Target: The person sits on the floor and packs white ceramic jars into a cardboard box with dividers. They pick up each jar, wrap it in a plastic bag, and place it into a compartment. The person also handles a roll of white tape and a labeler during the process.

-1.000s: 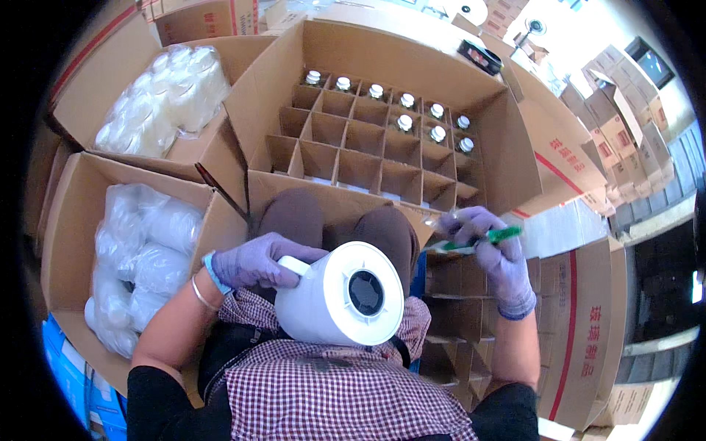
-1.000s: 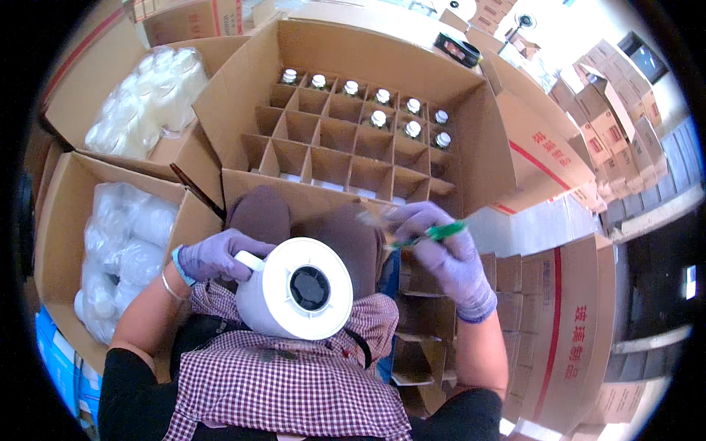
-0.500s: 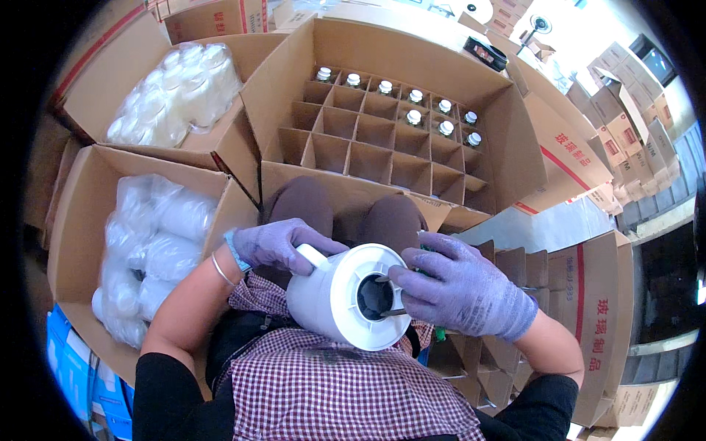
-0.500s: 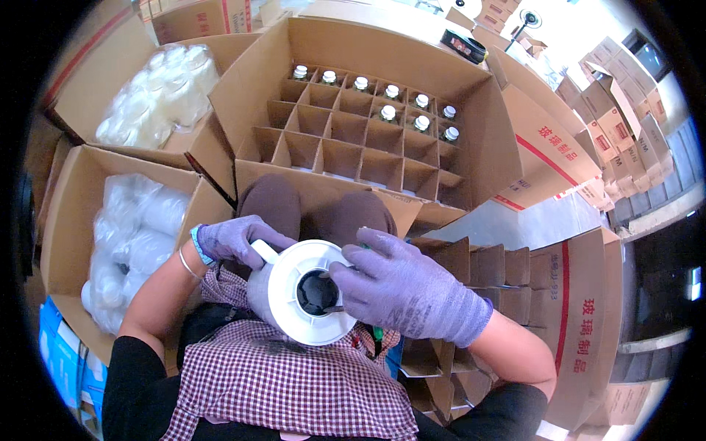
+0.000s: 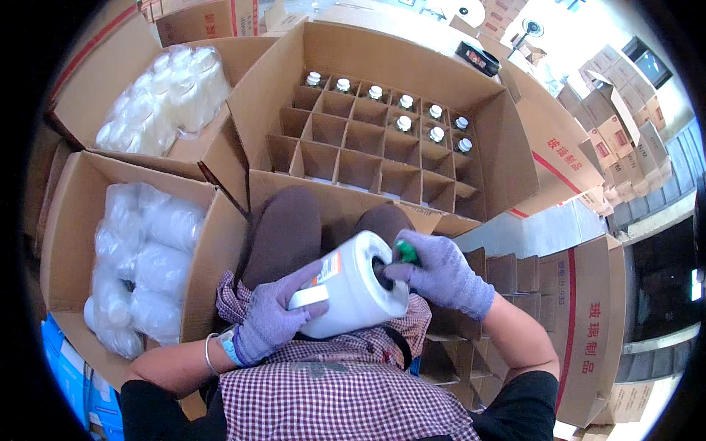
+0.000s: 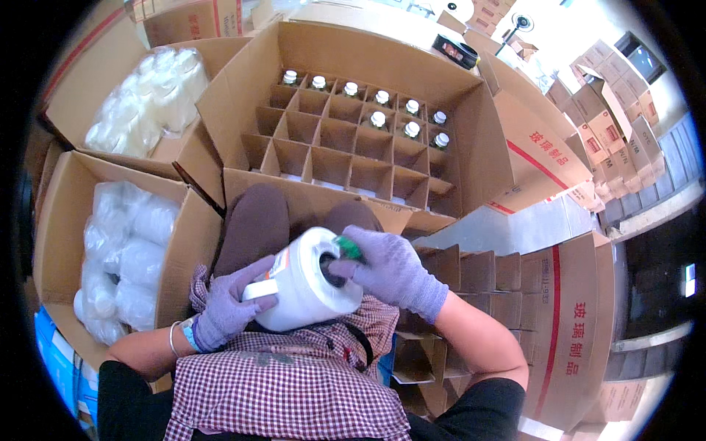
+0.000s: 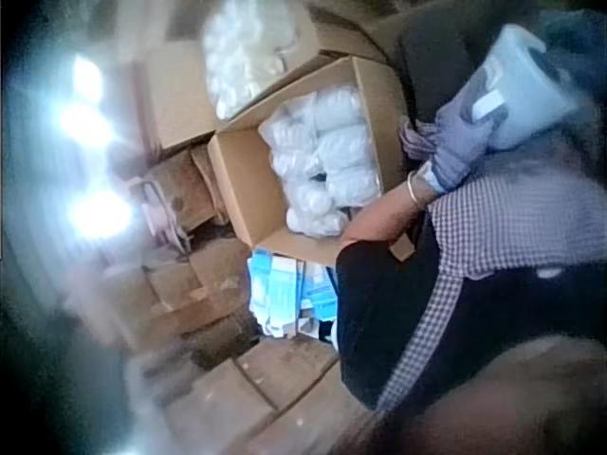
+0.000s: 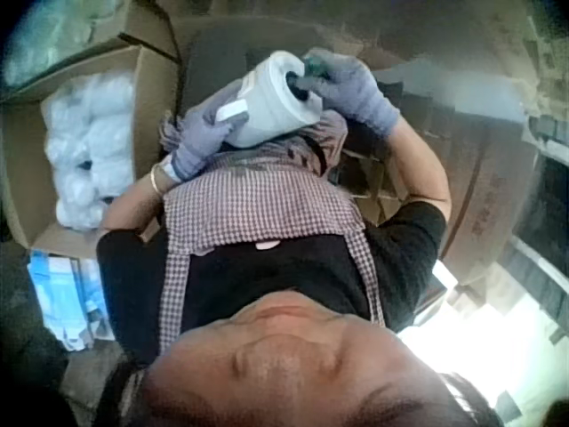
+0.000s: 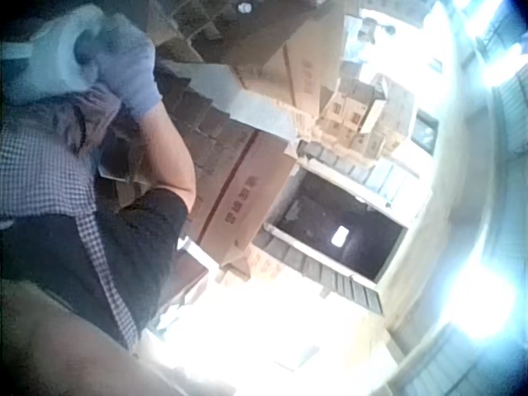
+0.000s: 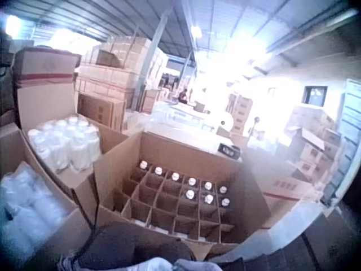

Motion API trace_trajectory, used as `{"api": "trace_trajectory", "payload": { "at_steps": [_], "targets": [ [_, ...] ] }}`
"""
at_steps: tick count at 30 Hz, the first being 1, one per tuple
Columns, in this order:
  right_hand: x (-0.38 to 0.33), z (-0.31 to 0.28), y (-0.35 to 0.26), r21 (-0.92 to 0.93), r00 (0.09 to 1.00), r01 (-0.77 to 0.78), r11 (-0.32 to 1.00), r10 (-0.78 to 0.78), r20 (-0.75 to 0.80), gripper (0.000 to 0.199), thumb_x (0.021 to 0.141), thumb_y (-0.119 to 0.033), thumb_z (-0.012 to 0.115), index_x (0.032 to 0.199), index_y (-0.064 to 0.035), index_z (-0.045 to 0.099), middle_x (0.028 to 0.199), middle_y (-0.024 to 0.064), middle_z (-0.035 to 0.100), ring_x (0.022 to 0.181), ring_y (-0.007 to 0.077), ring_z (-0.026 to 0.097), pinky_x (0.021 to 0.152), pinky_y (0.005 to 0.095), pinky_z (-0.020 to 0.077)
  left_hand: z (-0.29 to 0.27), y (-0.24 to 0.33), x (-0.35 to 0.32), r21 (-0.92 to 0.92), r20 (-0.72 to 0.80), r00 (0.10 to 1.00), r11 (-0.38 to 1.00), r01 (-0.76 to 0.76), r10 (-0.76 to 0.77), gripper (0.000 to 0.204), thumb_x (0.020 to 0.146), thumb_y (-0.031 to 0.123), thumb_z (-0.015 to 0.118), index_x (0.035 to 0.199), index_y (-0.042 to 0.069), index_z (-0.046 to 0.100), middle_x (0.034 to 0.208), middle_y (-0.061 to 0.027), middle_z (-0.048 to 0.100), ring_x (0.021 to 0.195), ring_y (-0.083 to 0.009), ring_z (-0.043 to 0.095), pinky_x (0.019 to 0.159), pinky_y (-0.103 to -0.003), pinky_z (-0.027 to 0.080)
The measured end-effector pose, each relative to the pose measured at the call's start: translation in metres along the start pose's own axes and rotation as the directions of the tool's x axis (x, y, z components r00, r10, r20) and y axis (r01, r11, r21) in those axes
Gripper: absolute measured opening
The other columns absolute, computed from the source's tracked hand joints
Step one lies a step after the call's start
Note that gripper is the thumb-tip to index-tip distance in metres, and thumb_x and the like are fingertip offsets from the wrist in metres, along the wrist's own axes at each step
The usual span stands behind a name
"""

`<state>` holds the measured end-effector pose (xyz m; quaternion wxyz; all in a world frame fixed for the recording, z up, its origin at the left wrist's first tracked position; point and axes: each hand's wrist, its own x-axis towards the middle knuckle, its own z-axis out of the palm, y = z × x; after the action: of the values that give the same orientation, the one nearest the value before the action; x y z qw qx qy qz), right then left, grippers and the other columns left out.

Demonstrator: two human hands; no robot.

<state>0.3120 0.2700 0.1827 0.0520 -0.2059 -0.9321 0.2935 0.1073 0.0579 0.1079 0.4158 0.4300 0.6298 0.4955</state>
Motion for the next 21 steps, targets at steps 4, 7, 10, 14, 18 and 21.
{"api": "trace_trajectory", "payload": {
  "at_steps": [4,7,10,14,18,21],
  "targets": [
    [0.029,-0.010,0.091,0.451,0.681,-0.117,0.885,0.403,-0.612,0.015,0.099,-0.021,0.066,0.102,-0.0058,0.067,0.093,0.0054,0.066,0.085,0.0180,0.060,0.078,0.0340,0.0500,0.006,-0.024,0.030,-0.409,-0.169,0.978,0.911,0.042,-0.121,0.051,0.095,0.021,0.071,0.140,0.002,0.057,0.115,-0.0097,0.070,0.099,-0.0170,0.068,0.087,-0.032,0.057],
    [0.026,-0.044,0.203,-0.039,0.608,-0.404,0.914,0.237,-0.758,0.036,0.098,-0.024,0.067,0.127,-0.0026,0.065,0.115,0.0139,0.071,0.103,0.0250,0.067,0.090,0.0371,0.0511,0.036,-0.050,0.043,-0.270,-0.079,0.997,0.963,-0.013,-0.009,0.068,0.093,0.027,0.073,0.149,0.002,0.044,0.133,-0.0214,0.061,0.123,-0.0284,0.059,0.107,-0.040,0.047],
    [0.002,-0.063,0.298,-0.236,0.690,-0.684,0.690,0.507,-0.517,0.040,0.096,-0.029,0.062,0.125,-0.0013,0.063,0.114,0.0244,0.069,0.105,0.0426,0.065,0.089,0.0477,0.0505,0.051,-0.049,0.027,0.136,0.008,0.980,0.971,-0.199,0.200,0.089,0.093,0.037,0.071,0.160,0.005,0.023,0.159,-0.0232,0.035,0.147,-0.0380,0.035,0.120,-0.042,0.029],
    [-0.043,-0.023,0.440,-0.523,0.779,-0.625,0.580,0.514,-0.360,0.042,0.099,-0.036,0.055,0.123,-0.0020,0.064,0.116,0.0286,0.067,0.104,0.0460,0.064,0.089,0.0509,0.0493,-0.072,-0.003,-0.010,0.464,0.025,0.939,0.828,-0.315,0.343,0.071,0.085,0.034,0.076,0.143,0.003,0.051,0.139,-0.0235,0.053,0.131,-0.0398,0.051,0.112,-0.046,0.041],
    [-0.075,-0.003,0.463,-0.485,0.797,-0.590,0.645,0.367,-0.480,0.051,0.100,-0.041,0.052,0.131,-0.0015,0.060,0.122,0.0286,0.066,0.106,0.0456,0.064,0.093,0.0502,0.0485,-0.204,-0.037,-0.097,0.667,-0.548,0.824,0.519,0.534,-0.143,0.046,0.085,0.041,0.073,0.103,-0.001,0.073,0.108,-0.0189,0.070,0.101,-0.0334,0.067,0.092,-0.042,0.053],
    [-0.026,0.021,0.406,-0.298,0.671,-0.739,0.604,0.623,-0.402,0.051,0.104,-0.033,0.047,0.144,-0.0013,0.047,0.141,0.0273,0.053,0.121,0.0446,0.057,0.101,0.0472,0.0457,-0.223,-0.066,-0.163,0.685,-0.539,0.471,-0.038,0.728,-0.698,0.038,0.089,0.040,0.066,0.098,0.004,0.074,0.102,-0.0162,0.070,0.097,-0.0333,0.067,0.090,-0.044,0.053]
  ]
}}
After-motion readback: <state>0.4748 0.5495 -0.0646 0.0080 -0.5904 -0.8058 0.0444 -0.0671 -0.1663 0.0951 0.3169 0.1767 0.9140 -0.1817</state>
